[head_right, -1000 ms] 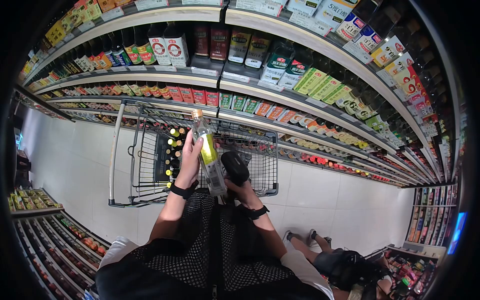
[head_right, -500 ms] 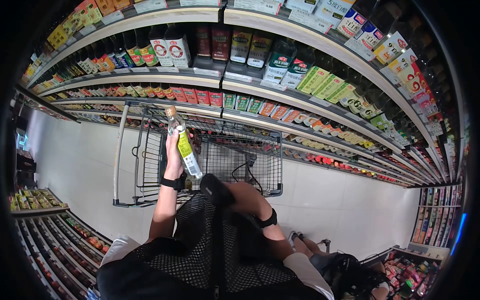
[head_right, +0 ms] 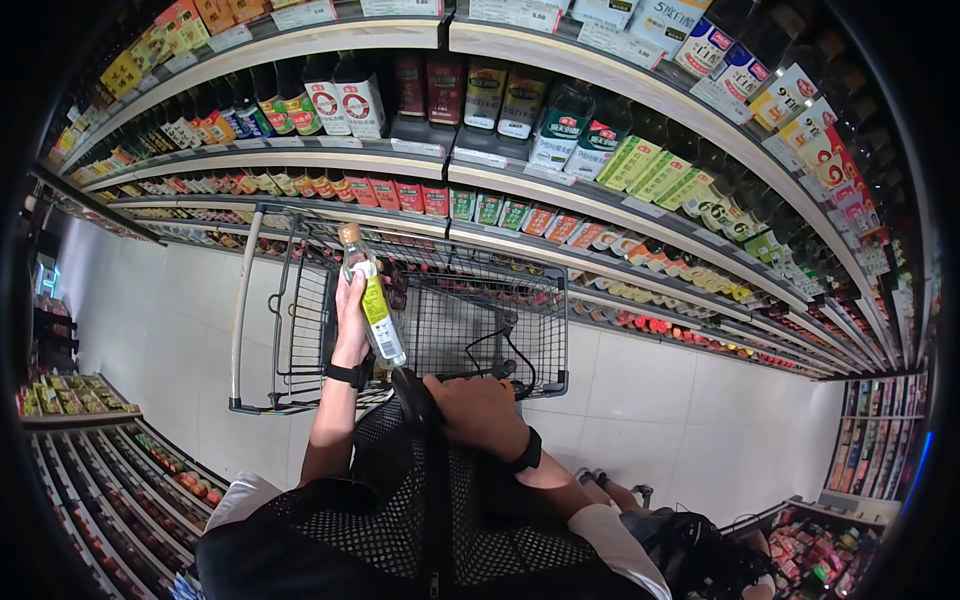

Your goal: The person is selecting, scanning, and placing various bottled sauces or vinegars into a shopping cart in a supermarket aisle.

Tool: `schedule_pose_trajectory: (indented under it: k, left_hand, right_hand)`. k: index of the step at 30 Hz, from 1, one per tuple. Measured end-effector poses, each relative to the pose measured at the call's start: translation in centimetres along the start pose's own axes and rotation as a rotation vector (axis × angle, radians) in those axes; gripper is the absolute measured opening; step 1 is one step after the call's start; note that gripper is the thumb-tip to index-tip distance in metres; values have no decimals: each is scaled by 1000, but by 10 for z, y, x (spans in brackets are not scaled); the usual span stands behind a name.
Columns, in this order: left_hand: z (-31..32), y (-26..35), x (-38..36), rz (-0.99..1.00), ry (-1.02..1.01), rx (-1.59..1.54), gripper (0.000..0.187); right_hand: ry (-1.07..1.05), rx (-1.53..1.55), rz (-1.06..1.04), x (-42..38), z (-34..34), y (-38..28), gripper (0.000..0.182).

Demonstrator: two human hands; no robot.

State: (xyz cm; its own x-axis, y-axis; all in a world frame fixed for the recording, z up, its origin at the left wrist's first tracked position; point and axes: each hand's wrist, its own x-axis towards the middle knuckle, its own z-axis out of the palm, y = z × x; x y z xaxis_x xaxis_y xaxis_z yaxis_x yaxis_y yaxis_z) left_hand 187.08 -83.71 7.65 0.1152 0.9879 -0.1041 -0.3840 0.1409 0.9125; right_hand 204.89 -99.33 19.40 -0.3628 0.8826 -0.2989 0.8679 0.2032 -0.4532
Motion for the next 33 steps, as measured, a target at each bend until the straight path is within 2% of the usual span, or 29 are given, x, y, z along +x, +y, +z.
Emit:
schedule_pose_trajectory:
  k: [9, 11, 17, 24, 33]
  left_hand:
    - [3, 1, -2, -4, 24, 15, 37]
    - [4, 4, -2, 49, 37, 92, 43]
    - [-5, -8, 1, 16, 49, 35, 51]
    - [-1, -6, -1, 34, 42, 57, 48]
    - [3, -8, -3, -2, 45, 15, 41]
  right_hand:
    - [-11, 37, -26, -2, -1, 1, 39]
    - [37, 62, -11, -2, 3, 3, 42]
    - [8, 70, 3, -1, 1, 3, 43]
    - [-17, 44, -8, -2, 0, 7, 43]
    - [-15, 138, 94, -5, -1, 14, 44]
